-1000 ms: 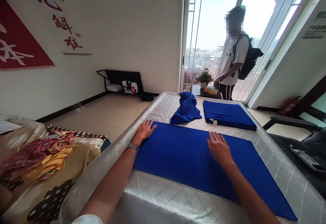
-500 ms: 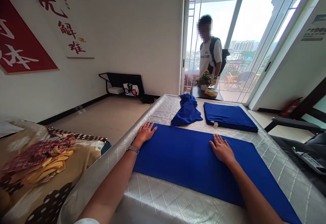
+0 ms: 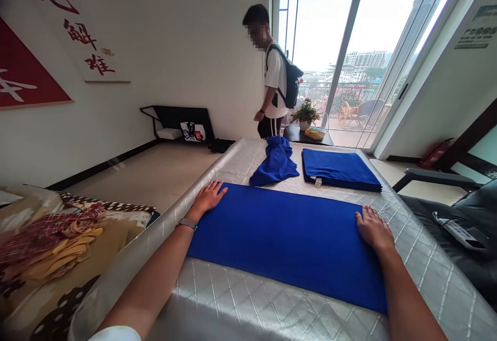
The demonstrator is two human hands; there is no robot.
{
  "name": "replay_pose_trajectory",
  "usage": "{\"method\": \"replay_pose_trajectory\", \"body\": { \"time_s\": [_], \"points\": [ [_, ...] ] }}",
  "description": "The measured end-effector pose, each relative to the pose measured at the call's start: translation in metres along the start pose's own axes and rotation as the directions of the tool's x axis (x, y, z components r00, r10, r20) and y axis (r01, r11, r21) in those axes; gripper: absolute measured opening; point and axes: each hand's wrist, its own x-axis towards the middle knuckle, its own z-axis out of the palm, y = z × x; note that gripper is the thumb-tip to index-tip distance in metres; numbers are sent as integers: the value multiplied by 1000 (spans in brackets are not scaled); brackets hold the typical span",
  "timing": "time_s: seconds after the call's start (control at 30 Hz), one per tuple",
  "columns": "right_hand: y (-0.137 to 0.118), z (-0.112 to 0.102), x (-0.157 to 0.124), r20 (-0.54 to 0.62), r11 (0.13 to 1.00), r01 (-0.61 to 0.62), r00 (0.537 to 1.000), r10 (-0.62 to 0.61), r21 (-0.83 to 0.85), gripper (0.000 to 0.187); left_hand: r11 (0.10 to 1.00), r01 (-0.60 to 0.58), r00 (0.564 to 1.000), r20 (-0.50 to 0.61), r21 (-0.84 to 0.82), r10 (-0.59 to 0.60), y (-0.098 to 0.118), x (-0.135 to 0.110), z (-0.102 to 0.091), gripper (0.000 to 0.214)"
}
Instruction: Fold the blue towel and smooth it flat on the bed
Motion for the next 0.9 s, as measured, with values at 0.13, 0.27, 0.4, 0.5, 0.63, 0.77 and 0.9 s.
{"method": "replay_pose_trajectory", "body": {
  "time_s": [0.13, 0.27, 0.4, 0.5, 0.63, 0.77, 0.9],
  "points": [
    [-37, -16, -19, -158, 993, 116, 981, -115, -6, 66, 1000, -6, 1000, -14, 1, 6, 0, 2, 2, 71],
    [-129, -28, -52, -184, 924, 383, 909, -374, 16, 64, 1000, 1, 999, -35, 7, -1, 0, 5, 8, 70],
    [-222, -20, -77, -33, 847, 519, 854, -519, 110, 73, 1000, -3, 999, -50, -7, 2, -1, 6, 11, 70],
    [-254, -8, -77, 49, 861, 492, 864, -501, 132, 76, 1000, -4, 998, -60, -13, 3, -2, 6, 12, 69],
    [-234, 4, -63, 124, 910, 408, 902, -414, 70, 76, 1000, -10, 998, -62, -7, 10, -2, 7, 12, 69],
    [-158, 3, -46, 118, 954, 298, 948, -294, -18, 75, 1000, -16, 999, -49, -7, 15, -1, 6, 10, 69],
    [-59, -2, -30, 65, 994, 105, 993, -103, -39, 78, 1000, -5, 1000, -28, -14, 5, 1, 4, 6, 70]
  ]
}}
